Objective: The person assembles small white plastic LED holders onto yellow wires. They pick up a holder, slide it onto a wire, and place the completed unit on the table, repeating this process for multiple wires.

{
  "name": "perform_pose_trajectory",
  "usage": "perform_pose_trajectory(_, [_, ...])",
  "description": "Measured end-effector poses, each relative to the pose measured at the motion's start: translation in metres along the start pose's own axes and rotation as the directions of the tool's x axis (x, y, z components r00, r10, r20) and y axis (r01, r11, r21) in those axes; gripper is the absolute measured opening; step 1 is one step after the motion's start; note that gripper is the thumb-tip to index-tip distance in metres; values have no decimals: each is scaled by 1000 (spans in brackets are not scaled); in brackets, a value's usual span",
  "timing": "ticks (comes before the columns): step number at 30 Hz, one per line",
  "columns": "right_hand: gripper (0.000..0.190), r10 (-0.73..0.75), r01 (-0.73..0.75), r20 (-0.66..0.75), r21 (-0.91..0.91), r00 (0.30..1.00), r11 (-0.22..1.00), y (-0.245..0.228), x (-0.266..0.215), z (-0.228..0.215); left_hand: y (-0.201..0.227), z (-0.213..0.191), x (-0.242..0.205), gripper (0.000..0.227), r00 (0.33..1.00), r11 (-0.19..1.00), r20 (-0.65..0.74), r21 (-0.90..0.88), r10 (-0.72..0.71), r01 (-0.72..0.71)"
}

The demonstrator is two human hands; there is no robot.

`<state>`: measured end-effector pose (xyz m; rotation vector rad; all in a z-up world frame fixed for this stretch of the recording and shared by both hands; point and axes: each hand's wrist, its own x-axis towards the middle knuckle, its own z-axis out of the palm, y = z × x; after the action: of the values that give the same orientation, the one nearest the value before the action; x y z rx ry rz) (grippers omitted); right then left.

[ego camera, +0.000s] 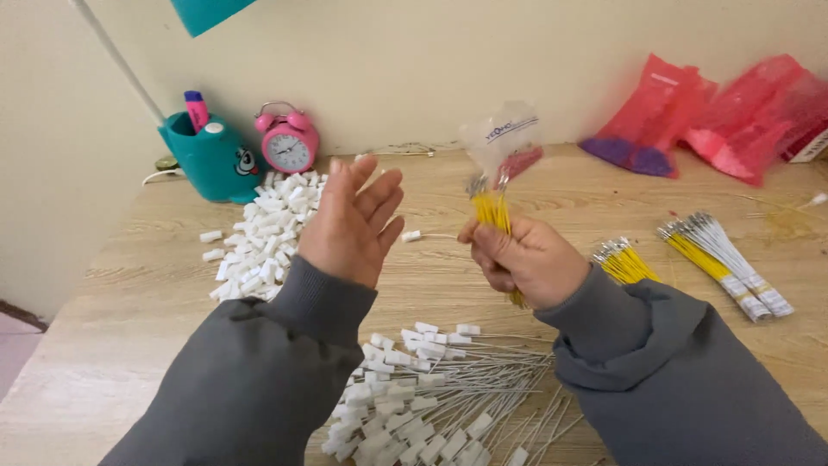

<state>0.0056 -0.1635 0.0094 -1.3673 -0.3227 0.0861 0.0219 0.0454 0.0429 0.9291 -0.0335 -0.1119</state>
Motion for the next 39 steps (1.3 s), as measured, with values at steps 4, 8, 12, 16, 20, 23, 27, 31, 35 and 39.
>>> perform_pose_trajectory(4, [25, 58, -3, 189, -280, 980, 960, 8, -1, 2, -19, 10, -6, 73, 997, 992, 64, 114, 39, -47])
perform_pose_trajectory(8, [19, 154, 48, 264, -626, 952, 779, 12, -4, 5, -31, 14, -22, 60, 966, 800, 245, 562, 82, -211])
perform_pose_trajectory(12, [24, 96, 50, 243, -530, 965, 847, -8, 1, 0, -27, -7, -17, 54, 992, 844, 88, 524, 85, -119])
perform_pose_trajectory(16, [21, 67, 35, 182, -506, 981, 862, -16, 4, 2, -49, -43, -3, 28, 992, 822, 16, 558, 124, -112])
perform_pose_trajectory(20, [15, 1, 24, 47, -513, 999, 858, -14, 4, -8, -66, -46, -5, 28, 985, 405, 174, 902, -20, -151])
perform_pose_trajectory(23, [11, -19, 29, 25, -502, 1000, 864, -18, 6, -13, -84, -35, -1, 28, 935, 50, 299, 954, -188, -295])
perform_pose_trajectory(27, [15, 2, 10, 26, -469, 1000, 883, -7, 12, -21, -112, -24, 8, 33, 847, -187, 408, 854, -340, -486])
perform_pose_trajectory(31, [20, 19, -9, 17, -468, 1000, 884, -5, 14, -27, -120, -20, -2, 30, 847, -258, 382, 834, -370, -488])
perform_pose_trajectory(35, [17, 22, -14, 10, -477, 1000, 879, -3, 14, -27, -136, -27, -3, 20, 853, -231, 387, 847, -351, -479])
perform_pose_trajectory(39, [16, 14, -10, 4, -497, 1000, 868, 2, 14, -27, -134, -25, -14, 15, 874, -142, 362, 895, -325, -424])
